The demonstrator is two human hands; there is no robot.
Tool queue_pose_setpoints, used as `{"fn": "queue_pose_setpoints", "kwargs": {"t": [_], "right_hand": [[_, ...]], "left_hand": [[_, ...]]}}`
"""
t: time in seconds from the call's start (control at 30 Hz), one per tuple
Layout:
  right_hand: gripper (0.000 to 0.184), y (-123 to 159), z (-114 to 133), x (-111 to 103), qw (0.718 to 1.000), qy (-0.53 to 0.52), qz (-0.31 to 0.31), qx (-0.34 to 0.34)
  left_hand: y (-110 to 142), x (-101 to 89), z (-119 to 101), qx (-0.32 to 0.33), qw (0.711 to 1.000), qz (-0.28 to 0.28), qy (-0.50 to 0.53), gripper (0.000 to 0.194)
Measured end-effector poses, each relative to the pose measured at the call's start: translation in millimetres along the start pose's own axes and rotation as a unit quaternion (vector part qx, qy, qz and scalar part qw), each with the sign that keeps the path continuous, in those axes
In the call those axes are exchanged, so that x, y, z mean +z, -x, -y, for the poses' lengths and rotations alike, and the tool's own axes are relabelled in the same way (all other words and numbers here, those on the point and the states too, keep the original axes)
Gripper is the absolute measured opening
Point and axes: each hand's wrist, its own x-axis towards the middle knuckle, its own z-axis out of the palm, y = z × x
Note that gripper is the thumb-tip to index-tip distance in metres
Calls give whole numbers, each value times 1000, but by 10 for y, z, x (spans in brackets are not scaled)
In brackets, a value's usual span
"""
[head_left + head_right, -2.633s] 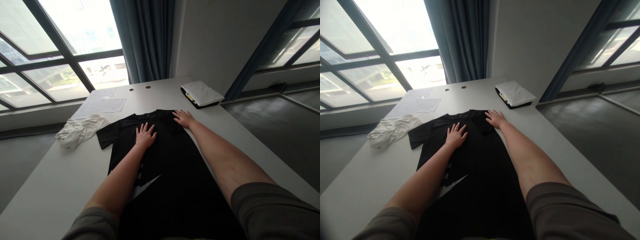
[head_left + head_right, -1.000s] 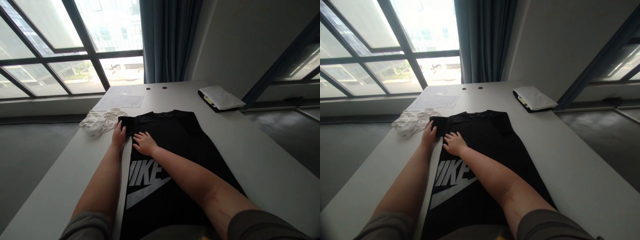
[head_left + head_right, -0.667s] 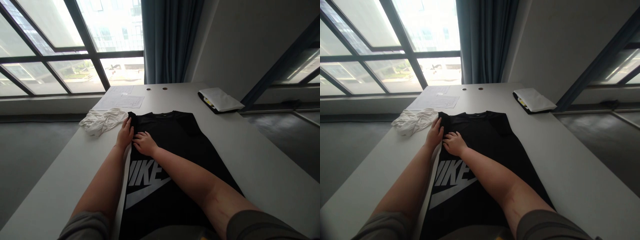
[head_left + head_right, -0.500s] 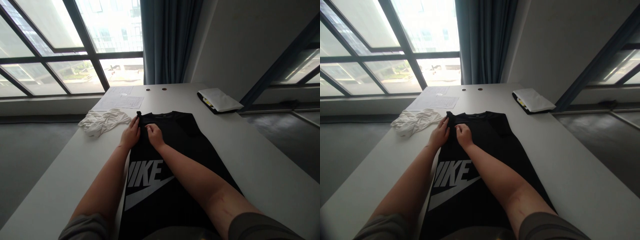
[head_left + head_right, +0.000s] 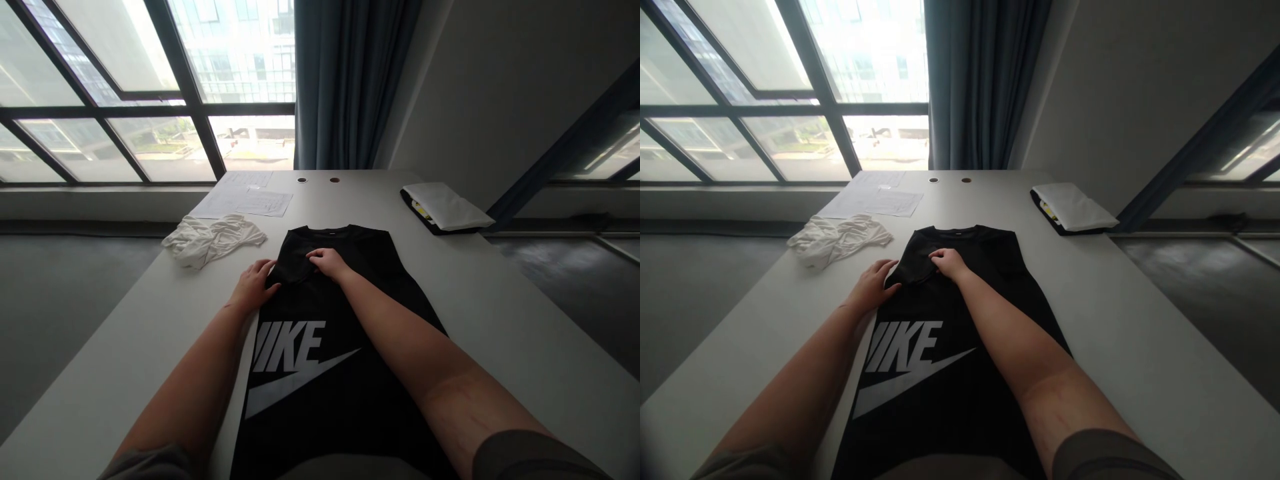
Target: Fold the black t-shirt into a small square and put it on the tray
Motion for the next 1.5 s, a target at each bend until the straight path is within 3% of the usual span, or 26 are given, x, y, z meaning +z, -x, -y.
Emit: {"fn": "queue_pose_setpoints", "kwargs": {"t": [0.17, 0.37, 0.43, 0.5, 0.57, 0.63, 0.83, 0.97, 1.07, 1.17, 1.27, 1.5], "right_hand": [[33, -166, 95, -42, 998, 11, -45, 32], [41, -118, 140, -129, 991, 129, -34, 9], [38, -60, 145, -110, 963, 263, -39, -48], [37, -25, 162, -50, 910, 397, -36, -117], [41, -33, 193, 45, 872, 462, -18, -160], [47, -92, 235, 155, 861, 479, 8, -170], [62, -391, 291, 418, 857, 492, 103, -112], [65, -503, 232, 483, 858, 493, 92, -114], [67, -526, 198, 488, 854, 497, 97, -122], [68, -529, 210, 483, 852, 500, 103, -117], [68, -536, 276, 499, 851, 504, 106, -105], [68, -615, 469, 614, 855, 501, 127, -52]], "left_hand": [[52, 22, 192, -65, 994, 32, 79, 39], [-32, 46, 93, -6, 998, 25, 54, 31], [-47, 55, 81, 2, 999, 26, 30, 29], [-63, 59, 65, 8, 1000, 23, 7, 27], [-78, 58, 28, 5, 1000, 17, -24, 24], [-92, 55, -37, -15, 998, 13, -65, 24], [-108, 46, -222, -78, 988, 5, -130, 24], [-97, 72, -238, -24, 995, -5, -98, 28], [-77, 170, -233, 13, 997, 25, -67, 45], [-58, 294, -212, -3, 996, 58, -65, 53], [-52, 366, -184, -34, 995, 55, -75, 56], [-67, 314, -197, -80, 990, 59, -102, 59]]}}
